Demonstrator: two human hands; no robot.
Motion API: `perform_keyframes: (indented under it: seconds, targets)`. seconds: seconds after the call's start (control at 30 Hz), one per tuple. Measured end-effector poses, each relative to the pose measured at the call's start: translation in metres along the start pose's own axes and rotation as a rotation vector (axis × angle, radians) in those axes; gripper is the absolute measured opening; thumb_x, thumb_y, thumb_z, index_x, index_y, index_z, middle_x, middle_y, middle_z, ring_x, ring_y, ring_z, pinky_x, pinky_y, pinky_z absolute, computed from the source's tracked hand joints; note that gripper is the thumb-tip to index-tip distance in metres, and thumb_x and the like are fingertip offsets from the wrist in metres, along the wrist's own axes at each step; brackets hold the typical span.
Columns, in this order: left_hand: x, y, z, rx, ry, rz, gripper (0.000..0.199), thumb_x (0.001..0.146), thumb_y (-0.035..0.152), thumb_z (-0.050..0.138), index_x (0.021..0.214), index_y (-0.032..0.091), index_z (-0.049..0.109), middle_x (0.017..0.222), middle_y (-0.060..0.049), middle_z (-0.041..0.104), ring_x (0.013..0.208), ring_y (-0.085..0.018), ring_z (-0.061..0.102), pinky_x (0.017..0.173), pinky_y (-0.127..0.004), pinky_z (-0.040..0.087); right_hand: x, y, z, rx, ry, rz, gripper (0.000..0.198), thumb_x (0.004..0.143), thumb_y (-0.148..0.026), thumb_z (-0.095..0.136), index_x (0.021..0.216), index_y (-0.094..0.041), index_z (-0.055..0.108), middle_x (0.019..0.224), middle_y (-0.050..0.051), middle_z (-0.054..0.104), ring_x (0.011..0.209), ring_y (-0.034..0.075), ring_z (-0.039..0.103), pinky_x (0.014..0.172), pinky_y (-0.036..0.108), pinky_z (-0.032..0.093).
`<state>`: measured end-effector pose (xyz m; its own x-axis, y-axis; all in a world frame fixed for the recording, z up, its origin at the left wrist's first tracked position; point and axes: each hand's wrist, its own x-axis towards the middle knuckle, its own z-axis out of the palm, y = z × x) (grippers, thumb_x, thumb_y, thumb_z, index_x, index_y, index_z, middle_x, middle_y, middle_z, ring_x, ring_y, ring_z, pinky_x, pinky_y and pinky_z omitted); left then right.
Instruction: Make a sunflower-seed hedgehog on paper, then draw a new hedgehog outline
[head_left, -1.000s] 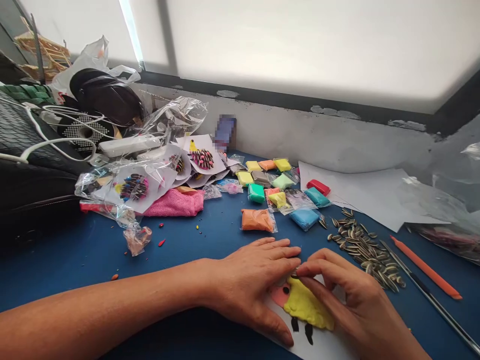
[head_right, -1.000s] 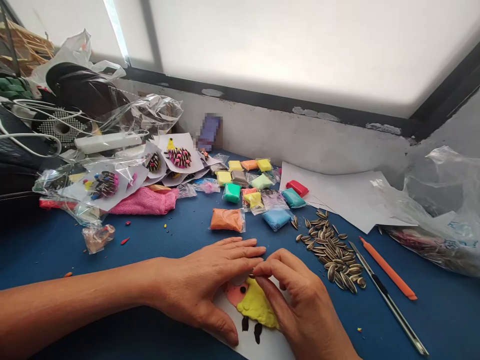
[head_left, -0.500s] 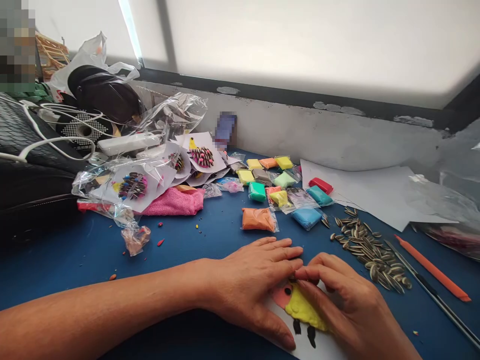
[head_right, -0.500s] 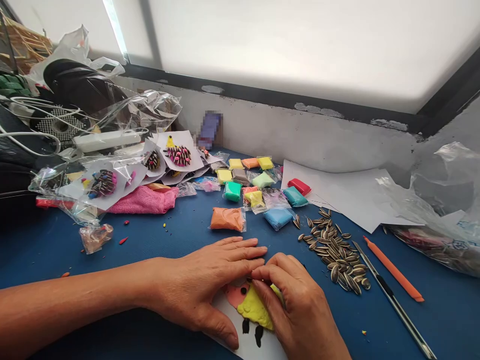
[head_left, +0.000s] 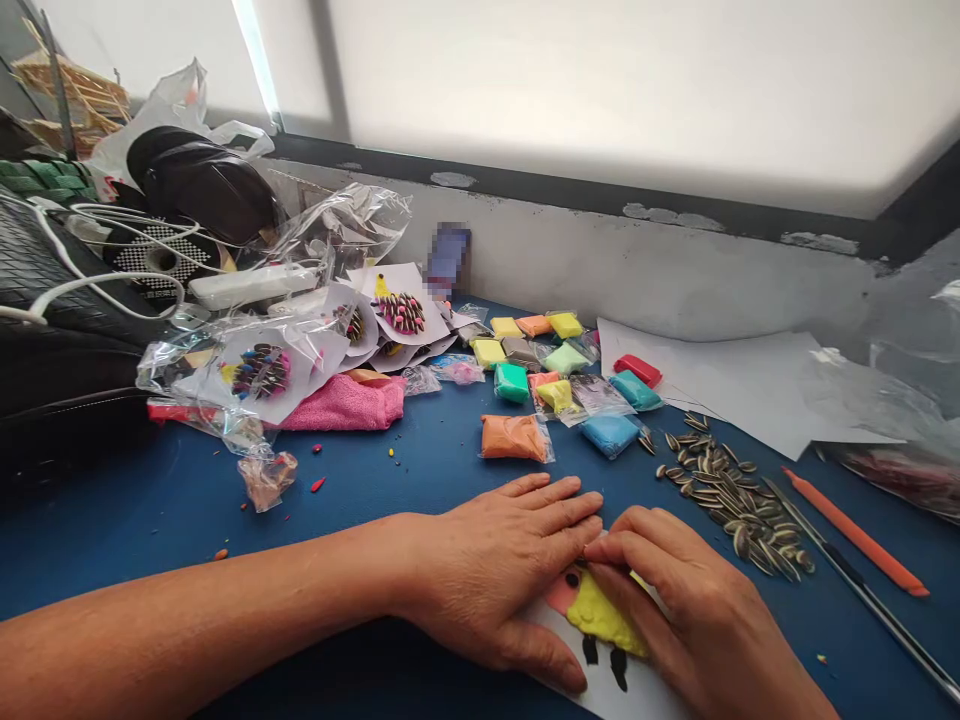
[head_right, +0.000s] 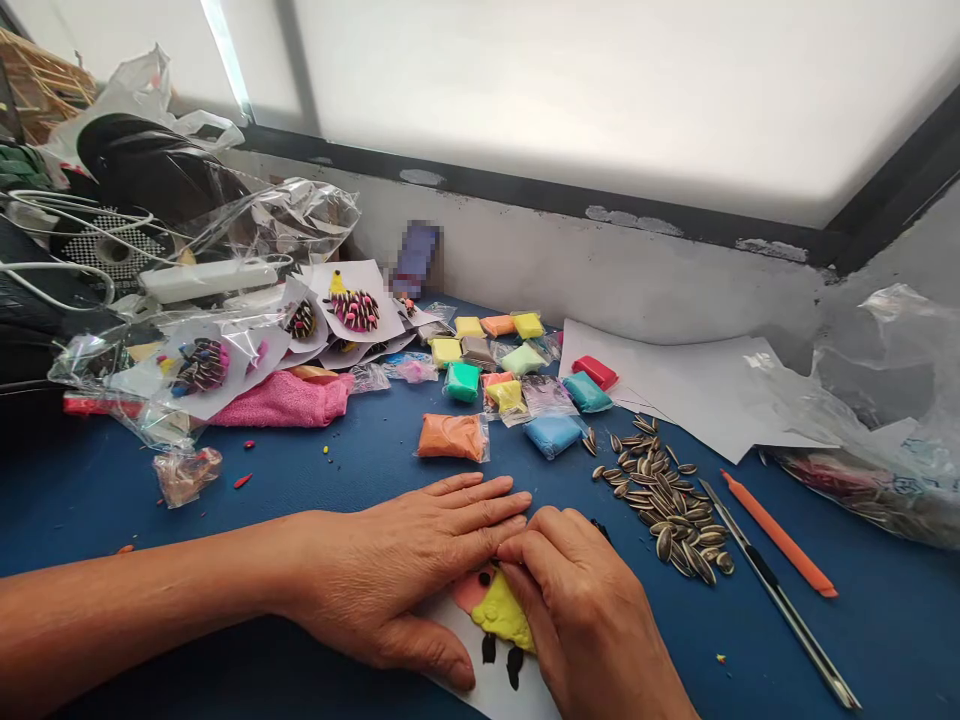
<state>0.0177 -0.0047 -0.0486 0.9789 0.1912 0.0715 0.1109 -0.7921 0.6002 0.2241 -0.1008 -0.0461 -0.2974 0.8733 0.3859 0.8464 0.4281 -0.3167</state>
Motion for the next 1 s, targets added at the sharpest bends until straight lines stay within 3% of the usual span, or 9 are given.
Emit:
perform_keyframes:
  seconds: [0.2,0.3,0.47,0.6,0.73,0.83,1.0]
  targets:
    - [-0.002,0.002,-0.001,0.024,-0.021,-0.006,0.094,0.094,0.059,0.066,0.162,0.009,0.026,0.169,-0.015,0.014,0.158,-0.029,0.008,0.129,-0.040,0.002,0.003,0.003,-0.007,-0.071,-0.027,-0.112,0.016,0.099,-0.021,0.055,0.092,-0.026,0.069,0.085,0.002,0.067,0.076,0.013,0.066,0.067,0.022,0.055]
    - [-0.002,0.002,-0.001,0.031,-0.025,-0.002,0.096,0.094,0.062,0.064,0.163,0.010,0.024,0.170,-0.015,0.013,0.158,-0.031,0.007,0.129,-0.041,0.003,0.003,0.006,-0.016,-0.093,-0.017,-0.102,0.016,0.099,-0.022,0.054,0.097,-0.026,0.070,0.088,0.002,0.068,0.078,0.012,0.067,0.068,0.021,0.055]
    - [-0.002,0.003,-0.003,0.031,-0.022,-0.013,0.094,0.095,0.063,0.061,0.162,0.008,0.025,0.169,-0.014,0.012,0.158,-0.029,0.008,0.129,-0.039,0.003,0.004,0.033,-0.034,-0.284,0.115,0.124,0.030,0.102,-0.041,0.049,0.100,-0.024,0.075,0.094,0.006,0.071,0.083,0.020,0.071,0.068,0.031,0.056]
    - [-0.003,0.003,-0.004,0.019,-0.019,-0.005,0.096,0.094,0.064,0.062,0.162,0.008,0.026,0.169,-0.014,0.012,0.158,-0.030,0.008,0.130,-0.041,0.005,0.009,0.066,-0.039,-0.352,0.052,0.234,0.039,0.102,-0.044,0.044,0.096,-0.024,0.078,0.092,0.006,0.074,0.082,0.023,0.073,0.063,0.034,0.056]
    - [-0.002,0.006,-0.007,0.011,-0.038,-0.020,0.092,0.096,0.062,0.060,0.162,0.008,0.025,0.169,-0.014,0.011,0.158,-0.031,0.007,0.130,-0.044,0.005,0.025,0.084,-0.034,-0.415,-0.026,0.305,0.027,0.100,-0.036,0.053,0.098,-0.024,0.077,0.097,0.006,0.075,0.089,0.022,0.072,0.073,0.035,0.057]
    - [-0.002,0.008,-0.008,0.017,-0.057,-0.034,0.092,0.097,0.060,0.060,0.162,0.005,0.025,0.169,-0.015,0.011,0.158,-0.030,0.005,0.130,-0.042,0.003,0.043,0.089,-0.025,-0.485,-0.123,0.369,0.020,0.099,-0.035,0.060,0.109,-0.022,0.071,0.111,0.005,0.072,0.097,0.018,0.069,0.086,0.038,0.057]
    - [-0.002,0.008,-0.007,0.060,-0.042,-0.027,0.095,0.094,0.058,0.066,0.162,0.006,0.026,0.169,-0.016,0.014,0.158,-0.030,0.007,0.130,-0.042,0.006,0.064,0.095,-0.016,-0.589,-0.236,0.476,0.034,0.098,-0.039,0.063,0.127,-0.021,0.064,0.128,0.008,0.066,0.106,0.020,0.067,0.090,0.043,0.057]
